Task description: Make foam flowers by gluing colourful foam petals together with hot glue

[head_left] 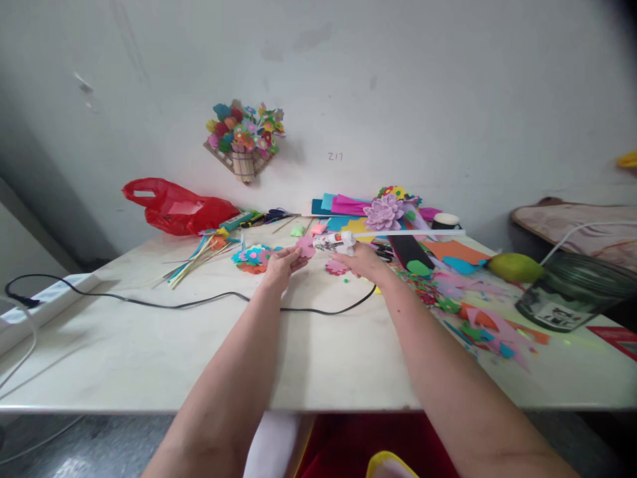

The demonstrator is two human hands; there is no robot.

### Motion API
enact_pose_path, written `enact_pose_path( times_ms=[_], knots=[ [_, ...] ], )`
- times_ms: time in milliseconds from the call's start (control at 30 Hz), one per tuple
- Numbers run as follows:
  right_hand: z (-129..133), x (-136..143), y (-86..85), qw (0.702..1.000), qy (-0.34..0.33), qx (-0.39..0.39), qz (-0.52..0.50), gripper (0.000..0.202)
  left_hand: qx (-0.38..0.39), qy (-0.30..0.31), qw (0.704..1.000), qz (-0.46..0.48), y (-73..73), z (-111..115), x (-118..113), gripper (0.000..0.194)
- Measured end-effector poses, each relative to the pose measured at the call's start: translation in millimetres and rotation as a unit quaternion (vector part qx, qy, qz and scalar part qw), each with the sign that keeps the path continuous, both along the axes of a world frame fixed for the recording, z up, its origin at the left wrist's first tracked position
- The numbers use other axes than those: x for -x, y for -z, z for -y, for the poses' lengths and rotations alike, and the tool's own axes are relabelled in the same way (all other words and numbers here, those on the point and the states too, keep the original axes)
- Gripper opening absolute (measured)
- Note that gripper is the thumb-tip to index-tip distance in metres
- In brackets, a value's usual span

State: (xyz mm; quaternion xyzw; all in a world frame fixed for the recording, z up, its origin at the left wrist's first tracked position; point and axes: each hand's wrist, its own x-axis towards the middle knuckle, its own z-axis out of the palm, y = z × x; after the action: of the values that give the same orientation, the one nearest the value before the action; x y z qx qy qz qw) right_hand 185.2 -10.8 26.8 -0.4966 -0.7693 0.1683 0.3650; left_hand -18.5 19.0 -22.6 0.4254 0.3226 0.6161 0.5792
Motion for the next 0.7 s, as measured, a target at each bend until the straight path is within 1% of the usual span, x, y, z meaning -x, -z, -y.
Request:
enact_pose_path(
  times_ms=[233, 433, 567, 700],
  knots=[
    [0.6, 0.3, 1.1, 0.999, 0.003, 0.03, -0.015, 0.029, -0.002, 0.007, 1.0, -0.004, -0.1, 0.2, -0.4, 0.019],
    [0.0, 0.9, 0.5, 1.0, -0.003, 0.004, -0.008, 0.027, 0.003, 0.001, 1.0, -0.006, -0.7, 0.7, -1.0, 0.02],
    [-0.9, 0.7, 2.3, 1.0, -0.017, 0.007, -0.02, 0.028, -0.001, 0.003, 1.0, 0.001, 0.3, -0.2, -0.2, 0.019],
    [-2.4, 0.1, 3.6, 1.0, -0.001, 0.004, -0.02, 0.029, -0.001, 0.005, 1.0, 0.002, 1.7, -1.7, 1.2, 0.02]
  ],
)
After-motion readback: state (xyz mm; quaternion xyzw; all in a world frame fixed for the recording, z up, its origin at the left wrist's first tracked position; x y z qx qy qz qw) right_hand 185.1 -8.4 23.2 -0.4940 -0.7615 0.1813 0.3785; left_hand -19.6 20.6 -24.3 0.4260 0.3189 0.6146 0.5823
